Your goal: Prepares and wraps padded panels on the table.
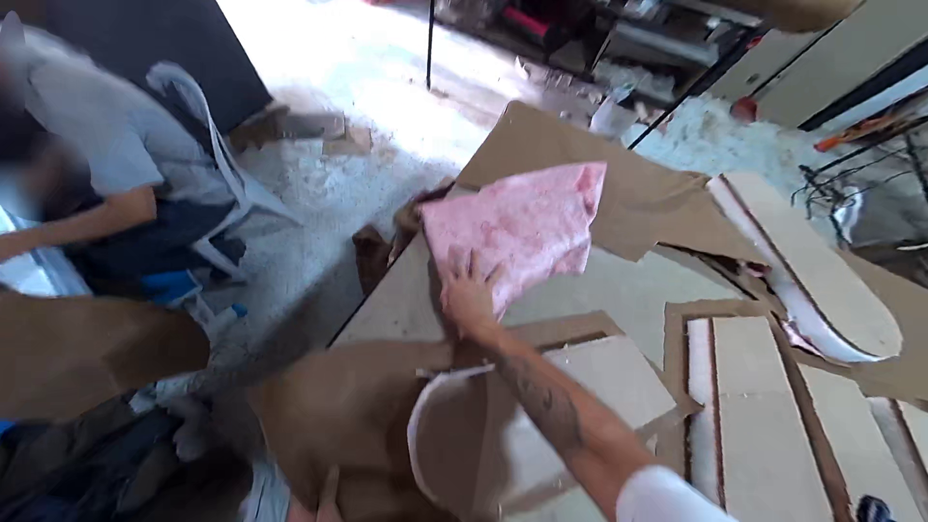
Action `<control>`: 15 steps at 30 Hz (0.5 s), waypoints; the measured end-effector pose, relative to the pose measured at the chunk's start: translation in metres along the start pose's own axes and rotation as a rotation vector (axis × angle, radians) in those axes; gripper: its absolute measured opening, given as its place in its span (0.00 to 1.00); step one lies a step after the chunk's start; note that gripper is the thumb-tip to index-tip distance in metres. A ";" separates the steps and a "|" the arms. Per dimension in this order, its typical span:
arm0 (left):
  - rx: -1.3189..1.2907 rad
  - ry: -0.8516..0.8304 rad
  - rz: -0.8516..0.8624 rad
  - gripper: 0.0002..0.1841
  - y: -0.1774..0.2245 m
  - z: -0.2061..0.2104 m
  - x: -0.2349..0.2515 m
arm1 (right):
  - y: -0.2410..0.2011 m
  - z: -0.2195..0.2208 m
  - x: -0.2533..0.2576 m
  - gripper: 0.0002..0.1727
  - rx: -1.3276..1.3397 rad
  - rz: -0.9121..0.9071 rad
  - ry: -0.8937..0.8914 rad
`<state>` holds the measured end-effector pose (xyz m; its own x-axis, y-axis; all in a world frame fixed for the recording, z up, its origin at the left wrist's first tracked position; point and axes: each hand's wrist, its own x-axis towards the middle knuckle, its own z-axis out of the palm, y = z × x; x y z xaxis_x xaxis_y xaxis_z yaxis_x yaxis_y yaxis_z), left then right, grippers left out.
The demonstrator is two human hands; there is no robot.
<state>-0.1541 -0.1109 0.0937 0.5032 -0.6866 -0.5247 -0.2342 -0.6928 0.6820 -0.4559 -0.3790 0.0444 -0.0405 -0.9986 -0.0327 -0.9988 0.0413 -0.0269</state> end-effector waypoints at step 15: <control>0.129 -0.339 0.442 0.15 0.122 0.034 0.095 | 0.361 -0.010 -0.301 0.33 0.478 0.939 -0.306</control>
<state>-0.1633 -0.2681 0.1103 0.0441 -0.9347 -0.3526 -0.4725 -0.3305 0.8170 -0.8041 -0.0634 0.0550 -0.7043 -0.5157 -0.4878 -0.4570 0.8552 -0.2443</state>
